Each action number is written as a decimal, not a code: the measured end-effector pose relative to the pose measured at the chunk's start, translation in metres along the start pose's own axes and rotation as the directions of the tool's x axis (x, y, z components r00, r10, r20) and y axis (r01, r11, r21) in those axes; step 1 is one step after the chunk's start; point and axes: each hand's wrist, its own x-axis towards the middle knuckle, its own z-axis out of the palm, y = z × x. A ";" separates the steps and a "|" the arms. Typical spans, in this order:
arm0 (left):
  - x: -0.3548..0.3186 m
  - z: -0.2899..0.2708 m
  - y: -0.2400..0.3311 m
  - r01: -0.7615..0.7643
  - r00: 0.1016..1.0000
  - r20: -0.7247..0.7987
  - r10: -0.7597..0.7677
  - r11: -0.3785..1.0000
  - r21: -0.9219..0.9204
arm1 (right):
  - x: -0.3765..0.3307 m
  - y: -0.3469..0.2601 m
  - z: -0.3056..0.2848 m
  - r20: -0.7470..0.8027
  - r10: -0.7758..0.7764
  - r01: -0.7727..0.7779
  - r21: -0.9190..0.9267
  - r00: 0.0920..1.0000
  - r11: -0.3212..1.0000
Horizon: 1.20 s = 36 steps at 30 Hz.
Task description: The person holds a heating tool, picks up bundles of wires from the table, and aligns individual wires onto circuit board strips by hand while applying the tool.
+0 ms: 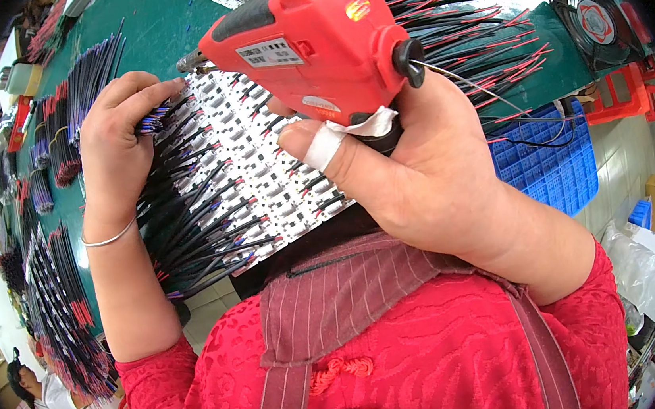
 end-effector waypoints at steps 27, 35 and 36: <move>0.003 -0.001 -0.007 -0.087 0.996 0.026 0.087 0.996 -0.013 | 0.003 -0.003 0.013 -0.006 0.023 -0.023 0.041 1.000 0.999; 0.004 0.000 -0.005 -0.098 0.995 0.019 0.098 0.995 0.019 | 0.000 -0.009 0.014 -0.031 0.048 -0.050 -0.068 0.998 0.996; 0.004 0.000 -0.005 -0.099 0.995 0.019 0.098 0.995 0.019 | 0.000 -0.009 0.014 -0.032 0.048 -0.050 -0.068 0.998 0.996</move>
